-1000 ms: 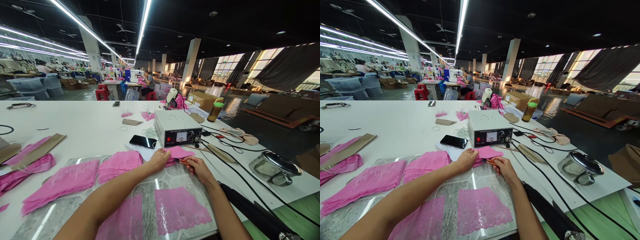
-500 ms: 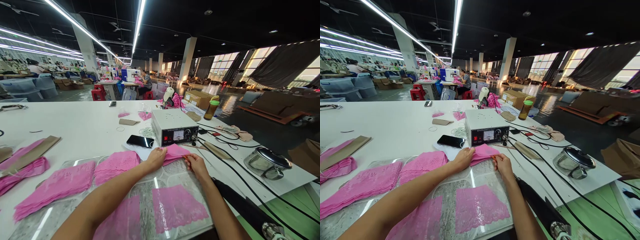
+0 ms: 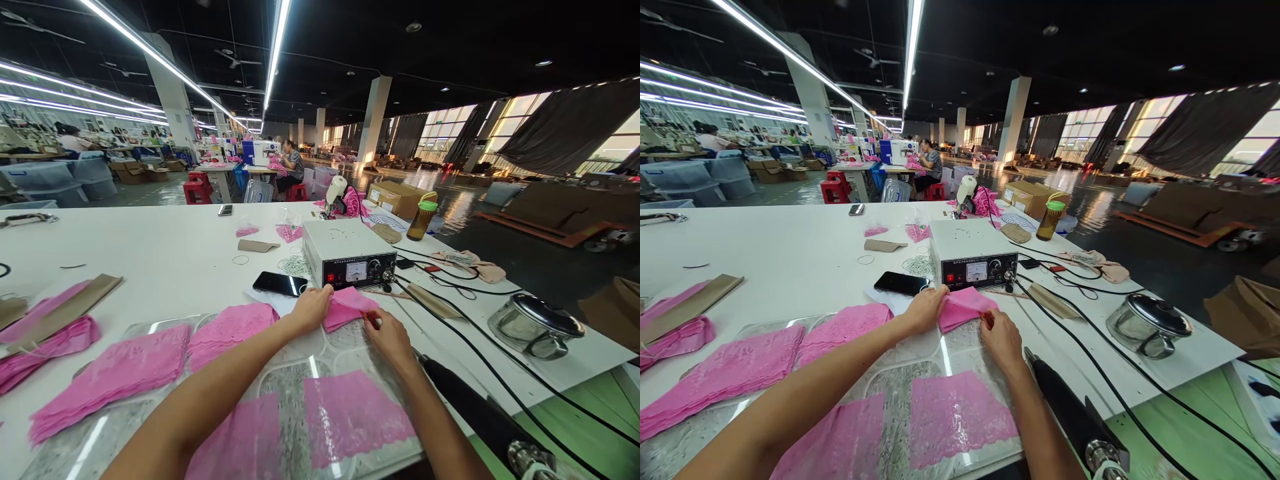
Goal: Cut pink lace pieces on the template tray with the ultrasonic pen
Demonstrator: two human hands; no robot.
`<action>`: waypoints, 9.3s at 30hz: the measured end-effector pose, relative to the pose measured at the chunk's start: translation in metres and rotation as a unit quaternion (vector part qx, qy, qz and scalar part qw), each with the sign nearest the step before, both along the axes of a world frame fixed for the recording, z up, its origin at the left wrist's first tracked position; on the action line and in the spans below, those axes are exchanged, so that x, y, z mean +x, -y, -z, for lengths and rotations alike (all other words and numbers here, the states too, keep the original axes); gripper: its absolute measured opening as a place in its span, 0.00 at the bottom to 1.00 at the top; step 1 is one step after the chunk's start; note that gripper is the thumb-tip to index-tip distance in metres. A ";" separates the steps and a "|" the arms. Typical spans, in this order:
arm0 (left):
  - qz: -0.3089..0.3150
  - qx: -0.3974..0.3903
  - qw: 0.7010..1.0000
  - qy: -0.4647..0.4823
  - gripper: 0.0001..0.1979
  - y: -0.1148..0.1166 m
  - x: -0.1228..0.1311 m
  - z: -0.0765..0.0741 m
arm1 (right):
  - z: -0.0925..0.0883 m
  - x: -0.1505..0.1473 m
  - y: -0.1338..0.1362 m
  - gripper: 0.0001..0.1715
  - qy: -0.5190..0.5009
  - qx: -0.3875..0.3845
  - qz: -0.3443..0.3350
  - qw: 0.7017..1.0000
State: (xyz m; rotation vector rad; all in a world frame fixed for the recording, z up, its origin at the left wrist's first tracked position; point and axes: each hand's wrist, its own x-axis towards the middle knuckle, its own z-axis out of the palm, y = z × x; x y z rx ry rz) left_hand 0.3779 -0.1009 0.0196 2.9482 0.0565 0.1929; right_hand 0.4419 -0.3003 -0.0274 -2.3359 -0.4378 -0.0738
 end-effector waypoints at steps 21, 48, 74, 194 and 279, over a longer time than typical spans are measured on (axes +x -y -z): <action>-0.005 -0.172 0.985 0.012 0.09 -0.029 -0.047 -0.071 | -0.018 -0.024 -0.003 0.18 0.178 0.122 -0.162 0.963; 0.309 0.016 0.939 0.153 0.14 0.030 -0.178 0.023 | -0.006 -0.096 0.106 0.24 0.349 0.052 -0.311 0.882; 0.324 0.095 0.937 0.091 0.18 0.043 -0.183 0.017 | 0.010 -0.100 0.115 0.26 0.337 0.064 -0.302 0.890; -0.293 -0.128 0.906 0.276 0.06 0.011 -0.339 0.041 | -0.011 -0.153 -0.039 0.07 0.212 -0.028 -0.422 0.881; 0.185 0.093 0.973 0.100 0.24 0.060 -0.184 0.041 | 0.000 -0.101 0.122 0.16 0.007 0.059 -0.114 0.992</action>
